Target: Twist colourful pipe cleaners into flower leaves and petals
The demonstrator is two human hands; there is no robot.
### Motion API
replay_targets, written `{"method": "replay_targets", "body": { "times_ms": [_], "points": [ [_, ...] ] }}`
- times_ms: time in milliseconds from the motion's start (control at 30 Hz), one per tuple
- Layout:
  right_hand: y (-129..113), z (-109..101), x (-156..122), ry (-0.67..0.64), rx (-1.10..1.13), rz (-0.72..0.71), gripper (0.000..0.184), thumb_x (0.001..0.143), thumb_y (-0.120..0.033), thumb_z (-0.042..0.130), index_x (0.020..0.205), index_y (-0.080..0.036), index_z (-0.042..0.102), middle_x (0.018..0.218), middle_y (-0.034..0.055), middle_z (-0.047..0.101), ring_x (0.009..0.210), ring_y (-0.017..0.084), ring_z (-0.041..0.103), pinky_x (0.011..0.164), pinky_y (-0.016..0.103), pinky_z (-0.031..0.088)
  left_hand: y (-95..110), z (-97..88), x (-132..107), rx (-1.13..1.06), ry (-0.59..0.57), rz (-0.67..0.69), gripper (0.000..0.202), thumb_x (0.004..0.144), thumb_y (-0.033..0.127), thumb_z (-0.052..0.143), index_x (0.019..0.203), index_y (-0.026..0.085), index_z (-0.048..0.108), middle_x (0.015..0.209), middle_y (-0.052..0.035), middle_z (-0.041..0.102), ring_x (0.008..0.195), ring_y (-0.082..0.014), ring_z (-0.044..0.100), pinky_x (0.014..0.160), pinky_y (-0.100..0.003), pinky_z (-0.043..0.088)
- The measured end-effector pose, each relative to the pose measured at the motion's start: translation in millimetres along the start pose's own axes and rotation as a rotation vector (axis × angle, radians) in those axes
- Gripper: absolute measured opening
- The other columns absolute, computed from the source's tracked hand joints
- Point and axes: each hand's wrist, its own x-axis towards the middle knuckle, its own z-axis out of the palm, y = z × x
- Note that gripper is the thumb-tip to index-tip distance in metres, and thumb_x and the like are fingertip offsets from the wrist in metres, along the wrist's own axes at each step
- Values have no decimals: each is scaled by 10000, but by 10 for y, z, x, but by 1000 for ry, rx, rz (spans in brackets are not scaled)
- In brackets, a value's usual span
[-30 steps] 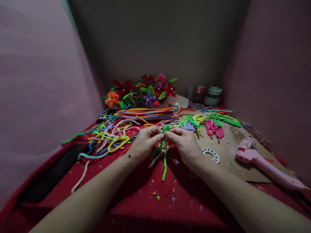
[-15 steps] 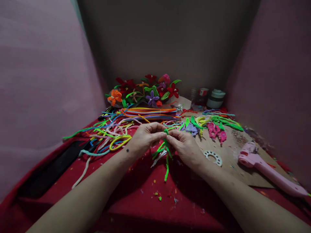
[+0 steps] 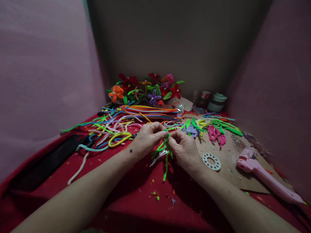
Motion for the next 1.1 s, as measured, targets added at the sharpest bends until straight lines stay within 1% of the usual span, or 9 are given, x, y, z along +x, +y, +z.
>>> {"method": "replay_targets", "body": {
  "times_ms": [167,300,367,467,533,667,733,933,1100],
  "points": [
    [-12,-19,-8,-7,-12,-1,167,752,-286,491,628,-181,528,533,-37,459,502,102,382,509,226,310,57,29,-31,42,-41,-4,157,696,268,602,679,139,515,509,66,438,417,-39,351,398,-172,261],
    [-32,-34,-13,-29,-12,4,168,747,-280,493,629,-175,550,541,-27,479,511,106,392,516,230,310,77,11,-42,40,-104,-76,167,698,275,603,670,152,495,459,81,414,363,-35,343,364,-169,247],
    [-25,-29,-17,-25,-18,-5,172,757,-283,490,630,-178,539,544,-28,482,513,105,397,516,230,315,62,7,-38,54,-98,-87,161,703,261,590,650,156,480,441,83,408,352,-37,348,362,-170,252],
    [-6,-5,-21,-23,-22,-17,162,767,-279,486,636,-188,513,542,-33,474,502,102,404,499,231,323,34,23,-29,89,-45,-53,152,707,230,568,624,160,460,436,83,410,353,-37,349,368,-171,256],
    [-1,16,-18,-47,67,46,131,756,-282,496,660,-194,506,556,-32,495,484,101,430,485,233,356,27,41,-27,95,-23,-40,157,707,218,562,617,163,447,435,85,408,354,-36,345,370,-171,252],
    [-35,33,6,-142,417,337,112,706,-285,550,692,-190,492,551,-35,540,417,100,491,459,257,445,33,51,-26,48,-33,-55,173,711,227,565,610,160,441,452,81,429,361,-33,341,373,-170,254],
    [-63,22,21,-150,516,412,121,671,-260,587,667,-177,499,531,-35,546,412,99,512,459,256,468,31,34,-20,28,-44,-65,162,714,235,566,627,157,454,464,76,443,364,-33,351,373,-168,256],
    [-95,-16,41,-159,636,420,170,576,-233,682,604,-156,533,503,-21,578,420,98,536,432,224,470,53,-20,-14,3,-80,-112,158,709,264,602,685,140,506,466,68,439,379,-37,379,368,-153,253],
    [-72,-15,30,-175,601,403,141,586,-237,669,601,-146,562,488,-14,582,436,101,546,462,225,474,87,-16,-21,-87,-100,-141,157,693,250,627,757,142,533,499,69,478,377,-32,379,361,-143,273]
  ]
}}
